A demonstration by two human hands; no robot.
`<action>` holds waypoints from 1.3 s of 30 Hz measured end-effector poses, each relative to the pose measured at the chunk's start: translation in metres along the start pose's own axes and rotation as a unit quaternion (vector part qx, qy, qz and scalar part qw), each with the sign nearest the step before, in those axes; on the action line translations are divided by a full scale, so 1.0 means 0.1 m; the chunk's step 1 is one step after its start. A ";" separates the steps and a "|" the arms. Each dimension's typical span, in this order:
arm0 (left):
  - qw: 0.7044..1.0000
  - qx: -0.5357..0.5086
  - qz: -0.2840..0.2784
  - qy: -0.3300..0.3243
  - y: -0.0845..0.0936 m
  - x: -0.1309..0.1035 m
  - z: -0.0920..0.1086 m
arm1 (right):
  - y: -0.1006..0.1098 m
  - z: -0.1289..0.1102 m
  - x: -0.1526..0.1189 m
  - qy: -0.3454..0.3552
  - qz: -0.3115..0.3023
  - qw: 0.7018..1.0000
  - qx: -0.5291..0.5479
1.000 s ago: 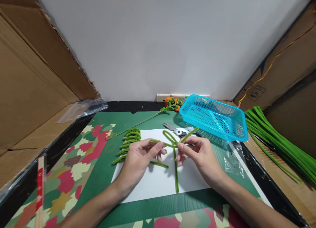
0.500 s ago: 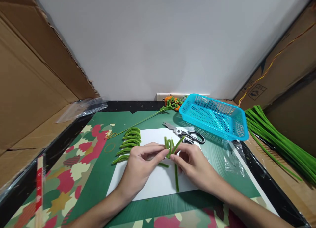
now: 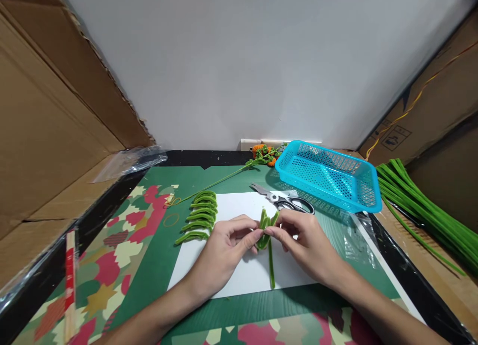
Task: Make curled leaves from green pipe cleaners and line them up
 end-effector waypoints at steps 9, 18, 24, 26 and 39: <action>0.994 -0.088 -0.047 0.038 -0.04 -0.03 -0.06 | -0.05 0.01 0.03 -0.044 -0.024 0.956 0.290; 0.985 -0.160 -0.045 0.041 -0.07 -0.05 -0.05 | -0.03 0.00 0.01 -0.010 -0.019 0.949 0.314; 0.984 -0.171 -0.030 0.042 -0.08 -0.07 -0.06 | -0.02 -0.02 -0.01 -0.001 -0.042 0.957 0.288; 0.984 -0.170 -0.030 0.038 -0.08 -0.07 -0.04 | 0.00 -0.02 -0.01 0.004 -0.060 0.956 0.287; 0.991 -0.109 -0.034 0.071 -0.05 -0.07 -0.06 | 0.13 0.04 0.02 -0.021 -0.088 0.974 0.208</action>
Point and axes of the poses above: each hand's wrist, its own x-axis towards the middle knuckle, its own y-axis out of the back of the hand, z = x × y, the point moved 1 cm from there along x, towards the middle knuckle, and after that the axes turned 9 degrees about -y, right-handed, at the moved point
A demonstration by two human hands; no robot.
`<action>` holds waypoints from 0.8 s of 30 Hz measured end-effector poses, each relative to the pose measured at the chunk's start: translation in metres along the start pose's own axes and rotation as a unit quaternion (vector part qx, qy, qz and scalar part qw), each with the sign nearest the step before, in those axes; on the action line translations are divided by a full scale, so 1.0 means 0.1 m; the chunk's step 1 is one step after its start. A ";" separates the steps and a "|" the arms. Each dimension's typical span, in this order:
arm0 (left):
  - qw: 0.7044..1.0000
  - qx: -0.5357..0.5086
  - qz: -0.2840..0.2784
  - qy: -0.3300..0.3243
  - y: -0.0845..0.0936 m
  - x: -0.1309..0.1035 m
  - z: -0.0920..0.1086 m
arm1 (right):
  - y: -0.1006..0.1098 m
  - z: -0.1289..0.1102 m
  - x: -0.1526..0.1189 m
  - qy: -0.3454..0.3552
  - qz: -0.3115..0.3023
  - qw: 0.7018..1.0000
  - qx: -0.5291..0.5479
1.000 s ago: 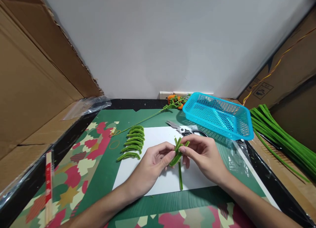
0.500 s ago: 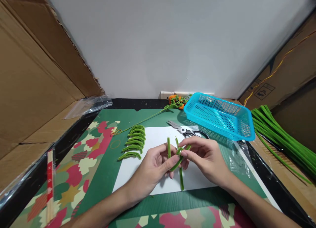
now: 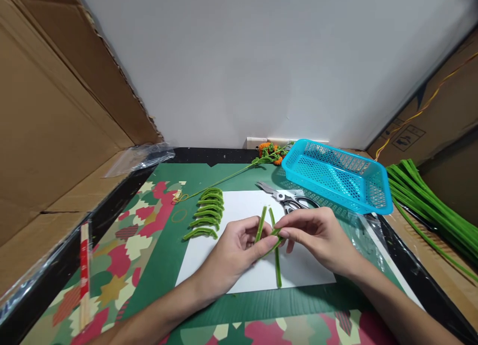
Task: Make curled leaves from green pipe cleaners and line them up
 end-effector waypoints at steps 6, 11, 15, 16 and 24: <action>0.997 0.076 -0.012 0.009 0.00 -0.02 0.02 | 0.06 0.03 -0.02 0.062 -0.009 0.985 -0.160; 0.992 0.116 -0.039 0.012 0.02 -0.03 0.06 | 0.09 -0.04 -0.03 0.126 -0.019 0.961 -0.247; 0.991 0.116 -0.061 0.018 0.03 -0.03 0.05 | 0.10 -0.04 -0.02 0.169 -0.027 0.948 -0.267; 0.991 0.117 -0.064 0.018 0.03 -0.03 0.04 | 0.10 -0.03 -0.01 0.176 -0.029 0.946 -0.270; 0.995 0.071 -0.069 0.034 0.04 -0.01 -0.05 | 0.09 0.06 0.00 0.228 -0.015 0.924 -0.307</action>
Point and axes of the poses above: each hand's wrist, its own x-axis towards the middle knuckle, its own y-axis out of the back of the hand, z = x × y, the point moved 1 cm from there along x, towards the middle knuckle, and after that the axes turned 9 degrees about -y, right-handed, at the moved point
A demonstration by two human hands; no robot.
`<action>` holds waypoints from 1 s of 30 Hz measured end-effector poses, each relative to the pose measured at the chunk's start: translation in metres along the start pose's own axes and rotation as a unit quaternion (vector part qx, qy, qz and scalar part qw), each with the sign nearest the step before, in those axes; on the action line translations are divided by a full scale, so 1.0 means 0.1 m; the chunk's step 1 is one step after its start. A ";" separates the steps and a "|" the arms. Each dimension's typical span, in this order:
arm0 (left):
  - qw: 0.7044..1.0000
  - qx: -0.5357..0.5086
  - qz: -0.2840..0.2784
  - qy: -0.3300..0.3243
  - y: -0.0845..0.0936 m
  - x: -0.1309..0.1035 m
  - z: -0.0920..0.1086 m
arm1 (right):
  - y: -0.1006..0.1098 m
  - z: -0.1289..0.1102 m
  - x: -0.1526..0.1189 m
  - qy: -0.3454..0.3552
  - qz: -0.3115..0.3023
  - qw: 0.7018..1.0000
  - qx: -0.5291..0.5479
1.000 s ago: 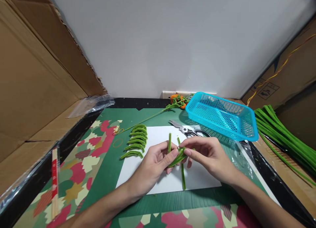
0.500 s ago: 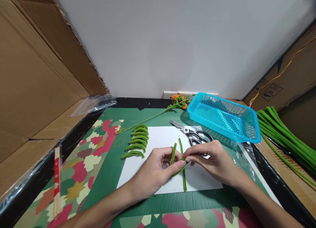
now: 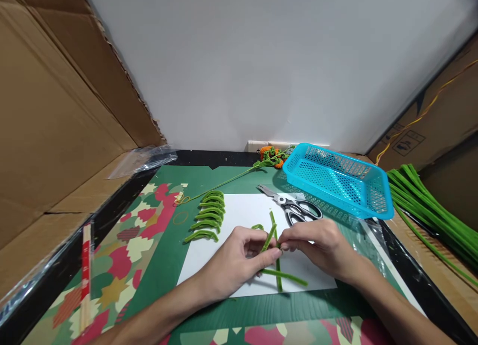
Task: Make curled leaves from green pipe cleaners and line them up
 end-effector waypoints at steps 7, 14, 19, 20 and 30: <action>0.998 -0.049 0.021 0.017 0.01 0.02 0.01 | 0.01 0.02 0.00 -0.047 0.006 0.999 0.020; 0.983 -0.061 0.171 -0.012 0.07 0.06 0.01 | 0.10 -0.03 0.00 -0.176 -0.005 0.978 0.109; 0.976 -0.078 0.200 -0.032 0.11 0.08 0.04 | 0.05 -0.03 0.04 -0.191 0.032 0.968 0.160; 0.979 -0.076 0.185 -0.033 0.10 0.07 0.05 | 0.04 -0.03 0.05 -0.201 0.045 0.960 0.191; 0.991 -0.030 0.128 -0.034 0.04 0.04 0.07 | -0.19 -0.03 0.13 -0.248 0.094 0.882 0.390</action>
Point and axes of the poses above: each hand's wrist, its own x-axis towards the middle knuckle, its own y-axis out of the back of the hand, z = x × y, the point moved 1 cm from there along x, towards the middle knuckle, and after that the axes turned 9 degrees about -y, right-handed, at the moved point
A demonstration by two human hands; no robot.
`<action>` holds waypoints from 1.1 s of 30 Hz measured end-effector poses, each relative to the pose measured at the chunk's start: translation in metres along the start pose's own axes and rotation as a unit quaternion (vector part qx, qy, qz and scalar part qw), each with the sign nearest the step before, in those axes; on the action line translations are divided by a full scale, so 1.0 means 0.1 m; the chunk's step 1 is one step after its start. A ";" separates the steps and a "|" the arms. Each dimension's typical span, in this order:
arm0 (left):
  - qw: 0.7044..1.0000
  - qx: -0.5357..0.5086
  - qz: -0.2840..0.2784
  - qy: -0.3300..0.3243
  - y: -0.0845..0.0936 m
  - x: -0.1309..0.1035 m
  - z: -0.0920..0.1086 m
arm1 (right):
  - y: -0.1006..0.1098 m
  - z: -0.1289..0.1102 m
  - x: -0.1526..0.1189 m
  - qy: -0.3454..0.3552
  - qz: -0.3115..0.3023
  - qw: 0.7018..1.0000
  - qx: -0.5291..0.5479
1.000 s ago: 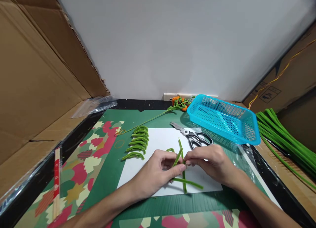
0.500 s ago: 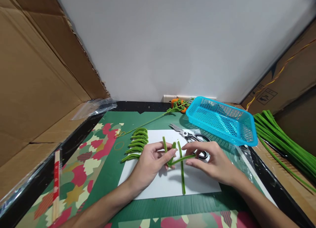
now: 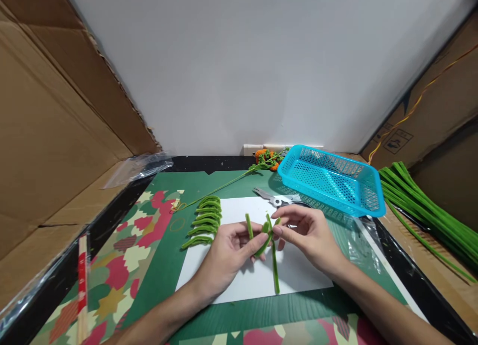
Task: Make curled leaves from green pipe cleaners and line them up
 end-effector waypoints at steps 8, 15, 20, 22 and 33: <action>0.999 -0.028 0.028 0.000 -0.04 -0.01 -0.07 | -0.09 0.11 -0.02 0.008 0.071 0.997 -0.040; 0.999 -0.022 0.015 -0.017 -0.05 -0.03 -0.05 | -0.10 0.06 -0.07 0.055 0.074 0.983 -0.161; 1.000 -0.007 0.003 -0.017 -0.04 -0.01 -0.09 | -0.09 0.06 -0.09 0.068 0.057 0.974 -0.207; 1.000 0.005 0.008 -0.022 -0.04 0.00 -0.11 | -0.09 0.04 -0.10 0.085 0.063 0.967 -0.231; 0.999 0.011 0.016 -0.028 -0.04 0.00 -0.14 | -0.02 0.01 -0.12 0.172 0.019 0.920 -0.352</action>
Point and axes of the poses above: each hand's wrist, its own x-axis towards the middle knuckle, its own y-axis out of the back of the hand, z = x × y, the point moved 1 cm from there along x, towards the middle knuckle, and after that the axes turned 9 degrees about -y, right-handed, at the moved point
